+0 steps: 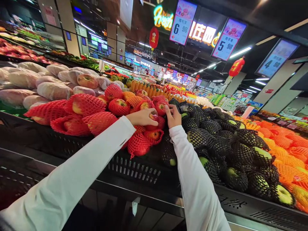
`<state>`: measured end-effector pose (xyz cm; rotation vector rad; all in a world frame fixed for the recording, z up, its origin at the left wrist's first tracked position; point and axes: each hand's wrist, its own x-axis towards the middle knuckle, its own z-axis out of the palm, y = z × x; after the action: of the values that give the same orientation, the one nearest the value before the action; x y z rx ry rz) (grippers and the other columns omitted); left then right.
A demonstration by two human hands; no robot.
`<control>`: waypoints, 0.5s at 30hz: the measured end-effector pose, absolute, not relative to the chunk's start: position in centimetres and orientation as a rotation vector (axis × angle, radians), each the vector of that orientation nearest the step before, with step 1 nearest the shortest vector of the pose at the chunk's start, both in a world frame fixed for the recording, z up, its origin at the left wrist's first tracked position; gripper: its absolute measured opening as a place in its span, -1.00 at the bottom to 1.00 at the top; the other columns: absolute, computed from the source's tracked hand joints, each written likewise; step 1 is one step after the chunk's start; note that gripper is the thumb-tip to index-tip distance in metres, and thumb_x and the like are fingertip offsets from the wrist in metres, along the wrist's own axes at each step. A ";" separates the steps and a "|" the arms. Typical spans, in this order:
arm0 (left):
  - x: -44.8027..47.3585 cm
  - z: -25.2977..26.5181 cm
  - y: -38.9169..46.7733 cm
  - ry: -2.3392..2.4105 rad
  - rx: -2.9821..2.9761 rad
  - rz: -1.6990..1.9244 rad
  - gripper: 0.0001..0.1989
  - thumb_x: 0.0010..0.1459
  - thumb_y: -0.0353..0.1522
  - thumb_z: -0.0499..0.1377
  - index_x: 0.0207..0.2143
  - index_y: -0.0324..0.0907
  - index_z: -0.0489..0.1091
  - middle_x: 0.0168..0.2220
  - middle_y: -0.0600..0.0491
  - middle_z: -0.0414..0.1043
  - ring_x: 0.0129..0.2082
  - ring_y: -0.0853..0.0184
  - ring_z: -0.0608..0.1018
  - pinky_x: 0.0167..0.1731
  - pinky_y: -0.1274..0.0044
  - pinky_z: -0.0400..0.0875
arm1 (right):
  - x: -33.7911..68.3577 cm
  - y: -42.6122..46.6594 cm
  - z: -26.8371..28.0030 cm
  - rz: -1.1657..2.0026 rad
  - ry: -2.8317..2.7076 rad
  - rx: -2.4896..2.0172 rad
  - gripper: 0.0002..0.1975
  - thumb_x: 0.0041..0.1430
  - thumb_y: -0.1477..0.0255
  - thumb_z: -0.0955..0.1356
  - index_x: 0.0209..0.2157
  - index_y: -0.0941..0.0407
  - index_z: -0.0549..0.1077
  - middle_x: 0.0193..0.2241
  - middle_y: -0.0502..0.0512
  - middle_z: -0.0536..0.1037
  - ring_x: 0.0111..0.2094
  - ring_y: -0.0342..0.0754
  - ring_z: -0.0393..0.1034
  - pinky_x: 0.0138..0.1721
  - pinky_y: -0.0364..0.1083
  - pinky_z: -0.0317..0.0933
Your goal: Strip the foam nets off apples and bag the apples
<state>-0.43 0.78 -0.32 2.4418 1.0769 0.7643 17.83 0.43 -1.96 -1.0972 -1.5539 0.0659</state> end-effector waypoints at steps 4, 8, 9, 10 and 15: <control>0.1 0.9 -0.1 1.364 2.411 0.551 -0.22 -0.11 -0.10 0.24 0.10 -0.37 0.24 0.07 -0.31 0.38 0.02 -0.03 0.47 -0.01 0.34 0.34 | 18.7 1.0 -1.9 0.085 -1.525 -1.147 -0.46 0.10 -0.11 0.24 -0.23 0.08 0.44 -0.48 0.02 0.58 -0.41 -0.05 0.45 -0.28 -0.08 0.29; -0.3 1.0 -4.0 1.755 2.480 0.697 -0.02 -0.04 -0.02 0.26 0.26 -0.45 0.02 0.20 -0.46 0.18 0.17 -0.21 0.29 0.09 0.16 0.23 | 18.6 0.5 -1.6 0.065 -1.527 -1.137 -0.49 0.11 -0.08 0.24 -0.31 0.09 0.45 -0.48 0.07 0.60 -0.37 -0.01 0.47 -0.24 -0.06 0.28; -0.6 0.5 -5.6 1.772 2.553 0.827 -0.04 0.01 -0.01 0.23 0.27 -0.44 -0.01 0.22 -0.45 0.15 0.19 -0.20 0.26 0.10 0.14 0.20 | 18.5 0.3 -1.5 0.060 -1.527 -1.132 -0.49 0.12 -0.08 0.24 -0.35 0.10 0.45 -0.48 0.08 0.60 -0.37 -0.01 0.47 -0.25 -0.07 0.28; -1.1 -0.2 -7.4 1.718 2.646 0.959 -0.07 0.08 0.00 0.19 0.28 -0.43 -0.03 0.23 -0.42 0.13 0.21 -0.17 0.24 0.12 0.15 0.19 | 18.3 0.1 -1.4 0.052 -1.530 -1.126 -0.48 0.12 -0.08 0.23 -0.39 0.10 0.46 -0.49 0.09 0.59 -0.38 -0.01 0.47 -0.26 -0.07 0.28; -6.8 -7.4 -14.7 1.242 3.125 1.286 -0.25 0.19 -0.01 0.10 0.28 -0.22 0.02 0.28 -0.20 0.13 0.27 0.03 0.19 0.22 0.22 0.07 | 17.8 -0.5 -1.4 0.043 -1.605 -1.129 -0.50 0.09 -0.05 0.28 -0.50 0.11 0.48 -0.53 0.07 0.57 -0.45 -0.06 0.43 -0.33 -0.10 0.29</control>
<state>-6.82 -14.66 -7.36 3.1250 1.2417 1.2860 17.77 -0.48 -1.45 -1.1292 -1.6048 0.0432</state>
